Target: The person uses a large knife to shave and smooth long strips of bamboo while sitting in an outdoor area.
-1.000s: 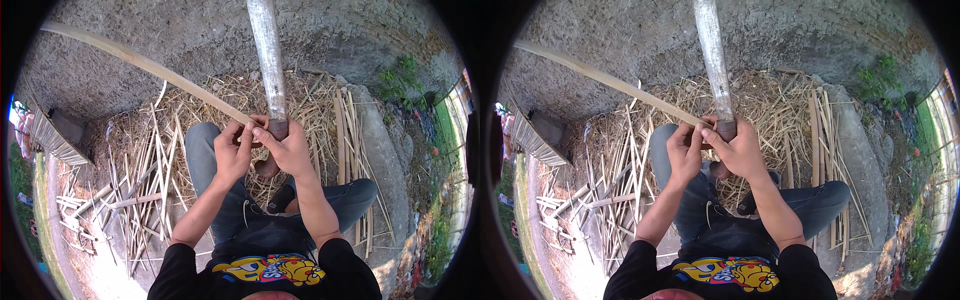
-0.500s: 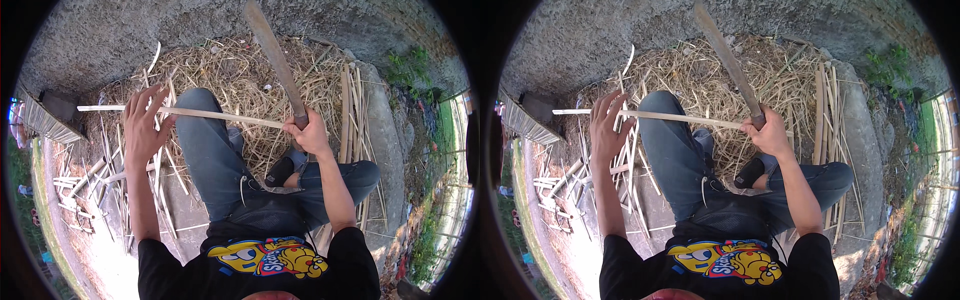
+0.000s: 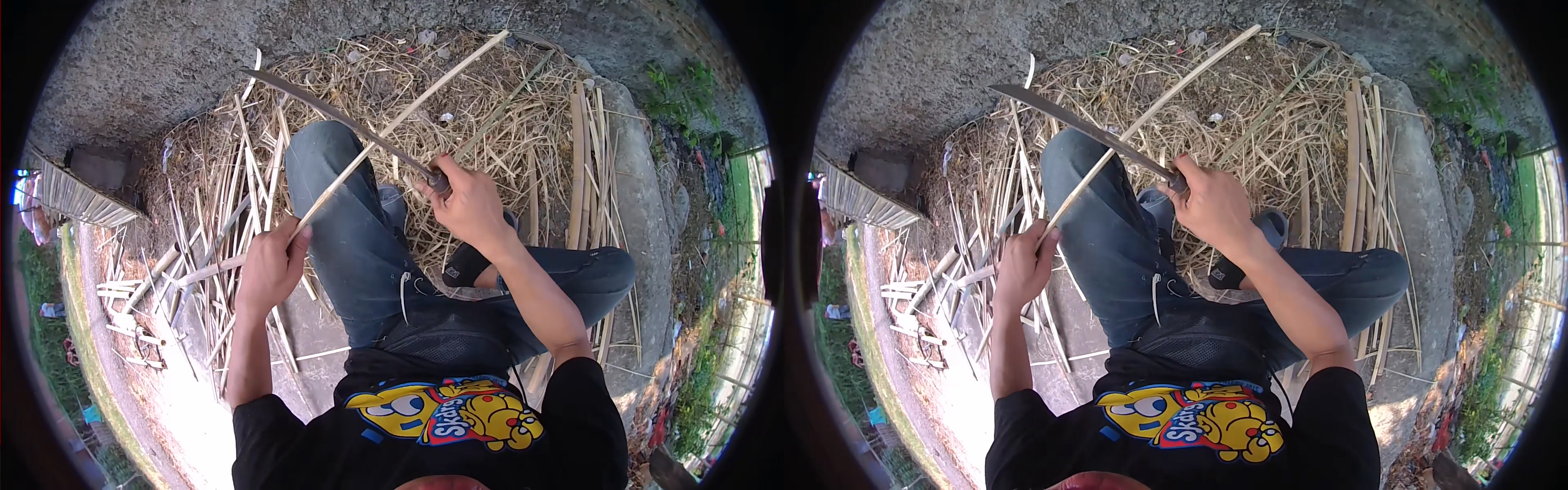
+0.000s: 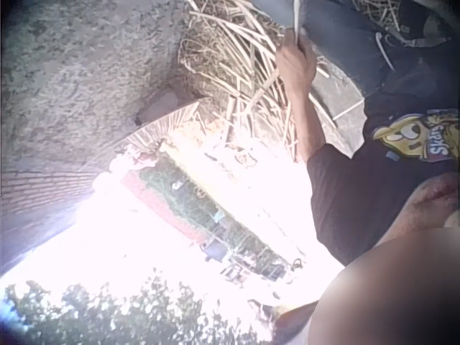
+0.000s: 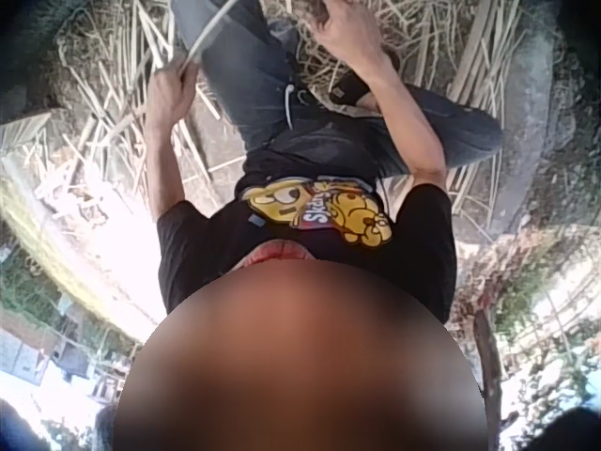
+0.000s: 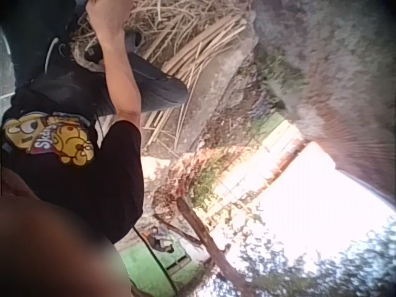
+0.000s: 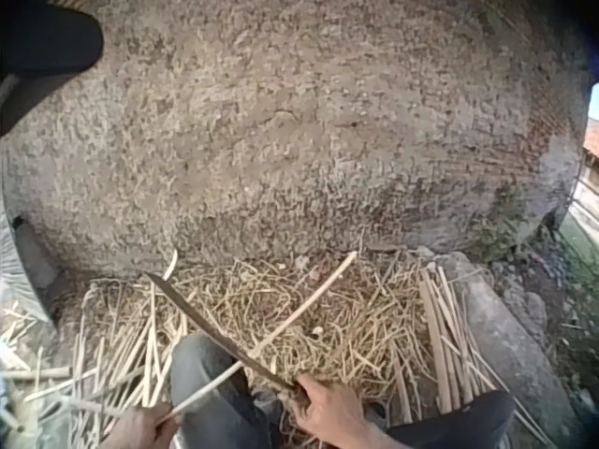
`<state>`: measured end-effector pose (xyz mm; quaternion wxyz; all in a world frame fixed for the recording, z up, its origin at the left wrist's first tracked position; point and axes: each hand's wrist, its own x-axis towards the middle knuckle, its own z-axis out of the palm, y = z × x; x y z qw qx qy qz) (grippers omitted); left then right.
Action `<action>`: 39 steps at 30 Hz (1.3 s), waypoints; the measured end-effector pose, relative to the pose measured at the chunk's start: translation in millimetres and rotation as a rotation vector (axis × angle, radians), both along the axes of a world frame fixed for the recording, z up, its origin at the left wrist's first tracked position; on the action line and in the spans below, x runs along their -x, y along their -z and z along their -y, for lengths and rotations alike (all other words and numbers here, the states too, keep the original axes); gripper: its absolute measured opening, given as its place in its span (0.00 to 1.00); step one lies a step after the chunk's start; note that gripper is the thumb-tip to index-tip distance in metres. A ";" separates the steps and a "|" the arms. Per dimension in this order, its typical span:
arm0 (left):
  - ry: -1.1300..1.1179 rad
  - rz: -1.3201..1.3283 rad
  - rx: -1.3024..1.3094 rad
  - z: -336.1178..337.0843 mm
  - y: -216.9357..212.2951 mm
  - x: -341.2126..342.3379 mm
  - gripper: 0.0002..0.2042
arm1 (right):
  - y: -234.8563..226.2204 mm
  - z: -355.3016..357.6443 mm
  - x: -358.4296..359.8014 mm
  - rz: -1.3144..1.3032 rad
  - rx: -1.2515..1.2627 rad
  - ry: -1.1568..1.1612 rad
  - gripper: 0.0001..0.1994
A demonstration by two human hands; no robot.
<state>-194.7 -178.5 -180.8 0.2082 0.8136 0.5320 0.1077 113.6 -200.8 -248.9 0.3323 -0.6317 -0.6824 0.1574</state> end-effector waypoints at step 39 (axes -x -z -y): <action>-0.184 0.120 0.124 46.0 37.6 53.7 0.10 | -5.5 -9.6 15.8 0.341 -0.158 -0.185 0.26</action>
